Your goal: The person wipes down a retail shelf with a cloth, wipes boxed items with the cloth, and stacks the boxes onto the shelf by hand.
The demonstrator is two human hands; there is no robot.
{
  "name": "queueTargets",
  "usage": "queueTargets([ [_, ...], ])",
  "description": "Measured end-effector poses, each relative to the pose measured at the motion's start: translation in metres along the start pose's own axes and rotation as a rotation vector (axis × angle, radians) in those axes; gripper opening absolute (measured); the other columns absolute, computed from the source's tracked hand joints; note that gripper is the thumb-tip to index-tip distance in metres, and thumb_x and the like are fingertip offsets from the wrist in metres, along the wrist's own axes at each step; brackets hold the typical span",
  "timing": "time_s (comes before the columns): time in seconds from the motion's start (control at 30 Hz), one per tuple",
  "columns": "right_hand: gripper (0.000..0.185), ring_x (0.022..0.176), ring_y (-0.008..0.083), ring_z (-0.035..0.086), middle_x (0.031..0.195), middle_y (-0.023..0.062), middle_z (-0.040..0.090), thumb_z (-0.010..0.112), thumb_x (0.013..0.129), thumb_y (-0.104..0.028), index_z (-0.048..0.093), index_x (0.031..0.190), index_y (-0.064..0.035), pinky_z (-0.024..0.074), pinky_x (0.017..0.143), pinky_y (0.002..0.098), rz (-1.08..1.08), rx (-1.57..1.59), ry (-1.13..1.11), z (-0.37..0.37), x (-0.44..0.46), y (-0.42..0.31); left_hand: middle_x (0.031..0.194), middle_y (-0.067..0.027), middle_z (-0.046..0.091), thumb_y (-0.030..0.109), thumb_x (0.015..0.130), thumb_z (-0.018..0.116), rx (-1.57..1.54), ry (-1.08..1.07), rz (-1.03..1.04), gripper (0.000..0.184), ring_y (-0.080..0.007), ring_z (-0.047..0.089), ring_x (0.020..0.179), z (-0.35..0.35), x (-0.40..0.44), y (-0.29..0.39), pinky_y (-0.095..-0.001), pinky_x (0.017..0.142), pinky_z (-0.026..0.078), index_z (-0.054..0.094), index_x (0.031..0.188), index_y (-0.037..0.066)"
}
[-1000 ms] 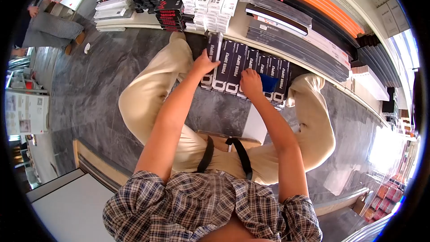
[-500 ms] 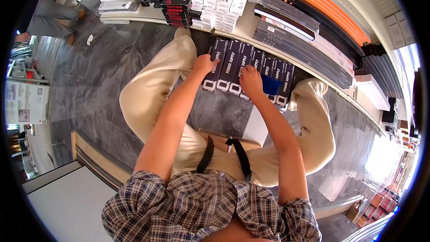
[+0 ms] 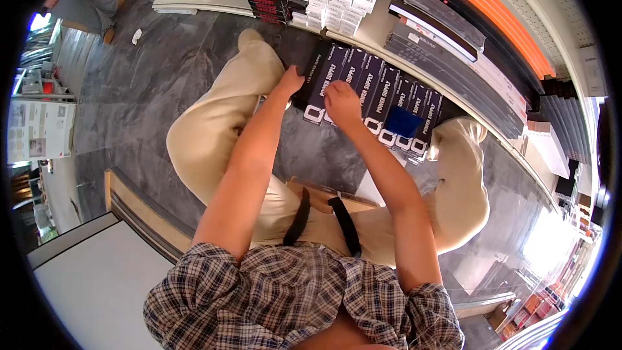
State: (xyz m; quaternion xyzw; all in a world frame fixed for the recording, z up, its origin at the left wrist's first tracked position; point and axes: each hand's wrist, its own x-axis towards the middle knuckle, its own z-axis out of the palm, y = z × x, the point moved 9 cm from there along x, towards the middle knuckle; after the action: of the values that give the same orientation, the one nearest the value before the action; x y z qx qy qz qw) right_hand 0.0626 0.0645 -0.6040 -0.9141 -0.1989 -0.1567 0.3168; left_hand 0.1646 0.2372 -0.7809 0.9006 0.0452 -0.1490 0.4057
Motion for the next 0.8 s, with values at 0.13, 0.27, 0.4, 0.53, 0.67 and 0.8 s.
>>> queueTargets([
  [0.13, 0.020, 0.090, 0.0276, 0.053, 0.092, 0.0079, 0.054, 0.063, 0.068, -0.010, 0.058, 0.087, -0.0062, 0.0451, 0.078, 0.0396, -0.026, -0.004, -0.096, 0.015, -0.005, -0.026, 0.122, -0.0270, 0.049, 0.039, 0.082, 0.057, 0.178, -0.130, -0.310, 0.063, -0.0393, 0.049, 0.113, 0.008, -0.025, -0.020, -0.0404, 0.093, 0.042, 0.040, 0.127, -0.001],
  [0.27, 0.021, 0.094, 0.0265, 0.052, 0.095, 0.0071, 0.054, 0.062, 0.069, -0.010, 0.058, 0.089, -0.0062, 0.0432, 0.082, 0.0401, -0.055, -0.067, -0.128, 0.021, -0.017, -0.018, 0.139, -0.0196, 0.034, 0.063, 0.083, 0.042, -0.298, -0.240, -0.684, 0.080, -0.0357, 0.037, 0.126, 0.024, -0.080, -0.026, -0.0475, 0.096, 0.040, 0.033, 0.136, 0.004],
  [0.4, 0.016, 0.096, 0.0255, 0.052, 0.096, 0.0068, 0.053, 0.061, 0.070, -0.009, 0.059, 0.085, -0.0071, 0.0426, 0.084, 0.0395, 0.016, -0.012, -0.117, 0.015, -0.019, 0.000, 0.143, -0.0145, 0.030, 0.068, 0.081, 0.043, -0.434, -0.334, -0.691, 0.084, -0.0312, 0.030, 0.131, 0.039, -0.078, -0.021, -0.0508, 0.098, 0.035, 0.031, 0.138, 0.007],
  [0.53, 0.013, 0.094, 0.0252, 0.052, 0.095, 0.0064, 0.053, 0.060, 0.070, -0.008, 0.059, 0.083, -0.0076, 0.0428, 0.083, 0.0396, 0.020, -0.008, -0.121, 0.012, -0.019, 0.002, 0.141, -0.0146, 0.033, 0.069, 0.079, 0.045, -0.426, -0.290, -0.627, 0.088, -0.0298, 0.032, 0.129, 0.040, -0.076, -0.016, -0.0497, 0.098, 0.033, 0.030, 0.139, 0.007],
  [0.67, 0.013, 0.092, 0.0255, 0.052, 0.095, 0.0062, 0.053, 0.060, 0.070, -0.008, 0.058, 0.082, -0.0072, 0.0429, 0.081, 0.0396, 0.001, 0.011, -0.091, 0.006, -0.019, 0.000, 0.140, -0.0139, 0.035, 0.061, 0.075, 0.058, -0.357, -0.165, -0.520, 0.088, -0.0288, 0.035, 0.127, 0.012, -0.084, 0.018, -0.0509, 0.099, 0.030, 0.030, 0.138, 0.007],
  [0.8, 0.011, 0.090, 0.0259, 0.052, 0.092, 0.0064, 0.052, 0.058, 0.068, -0.003, 0.058, 0.079, -0.0059, 0.0431, 0.080, 0.0386, 0.009, 0.053, -0.017, -0.006, -0.016, 0.000, 0.135, -0.0149, 0.040, 0.048, 0.070, 0.068, -0.295, -0.324, -0.445, 0.084, -0.0276, 0.042, 0.121, 0.031, -0.057, -0.023, -0.0448, 0.097, 0.034, 0.035, 0.135, 0.007],
])
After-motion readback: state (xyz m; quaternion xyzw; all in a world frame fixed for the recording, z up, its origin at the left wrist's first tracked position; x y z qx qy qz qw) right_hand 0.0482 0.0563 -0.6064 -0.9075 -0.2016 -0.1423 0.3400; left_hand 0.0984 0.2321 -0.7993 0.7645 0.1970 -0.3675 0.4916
